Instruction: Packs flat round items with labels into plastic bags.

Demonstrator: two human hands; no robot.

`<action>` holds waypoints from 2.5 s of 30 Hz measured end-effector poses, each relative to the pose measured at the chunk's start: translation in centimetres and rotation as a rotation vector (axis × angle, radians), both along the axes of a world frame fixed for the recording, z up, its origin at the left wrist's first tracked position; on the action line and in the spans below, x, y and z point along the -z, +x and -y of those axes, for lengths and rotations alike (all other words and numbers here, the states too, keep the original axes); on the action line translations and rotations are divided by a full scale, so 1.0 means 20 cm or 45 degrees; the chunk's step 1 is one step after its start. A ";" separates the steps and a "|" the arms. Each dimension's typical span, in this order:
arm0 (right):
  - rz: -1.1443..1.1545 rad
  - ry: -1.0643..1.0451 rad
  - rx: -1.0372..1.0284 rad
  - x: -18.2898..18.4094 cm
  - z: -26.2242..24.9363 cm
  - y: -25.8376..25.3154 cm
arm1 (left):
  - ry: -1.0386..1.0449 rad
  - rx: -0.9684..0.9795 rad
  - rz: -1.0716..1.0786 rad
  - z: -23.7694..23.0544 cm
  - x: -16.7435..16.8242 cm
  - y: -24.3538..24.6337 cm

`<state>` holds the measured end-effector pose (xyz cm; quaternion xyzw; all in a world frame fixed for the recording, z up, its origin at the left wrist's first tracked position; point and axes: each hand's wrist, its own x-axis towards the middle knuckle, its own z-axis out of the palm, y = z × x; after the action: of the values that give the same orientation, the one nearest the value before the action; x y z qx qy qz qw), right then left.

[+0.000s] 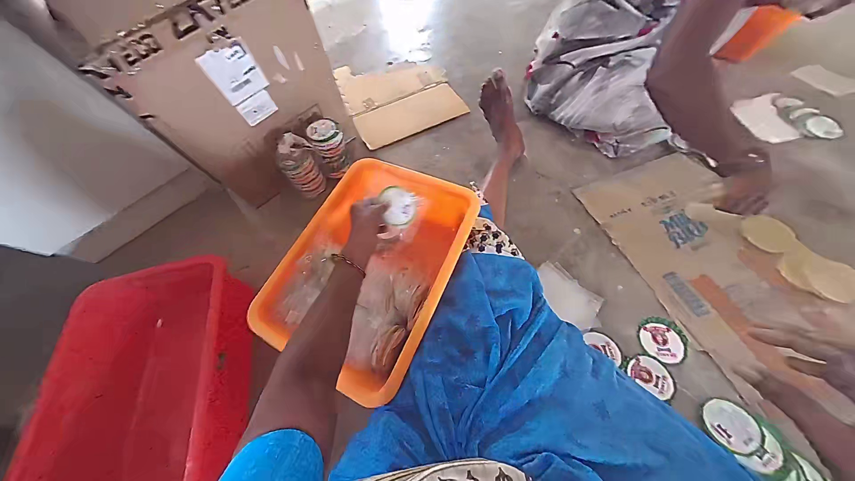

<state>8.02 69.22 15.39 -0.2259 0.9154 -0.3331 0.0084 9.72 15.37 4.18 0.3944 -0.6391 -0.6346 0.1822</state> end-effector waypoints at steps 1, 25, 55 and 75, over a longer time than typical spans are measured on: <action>0.015 0.038 -0.024 0.13 -0.10 -0.04 | 0.040 -0.035 0.069 0.09 0.11 0.00; 0.880 0.113 -0.213 0.99 0.00 0.00 | -0.832 1.605 0.919 -1.83 0.33 -0.58; 0.458 -0.899 0.262 0.37 0.10 -0.17 | 0.700 1.397 -0.262 -1.46 -0.22 -0.19; 0.457 -1.328 0.750 0.26 0.21 0.12 | 0.620 0.779 -0.207 -1.68 -0.31 0.17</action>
<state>10.42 64.99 10.10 0.1212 0.6405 -0.7572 -0.0416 13.13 48.98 10.32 0.1660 -0.5414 -0.8217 -0.0639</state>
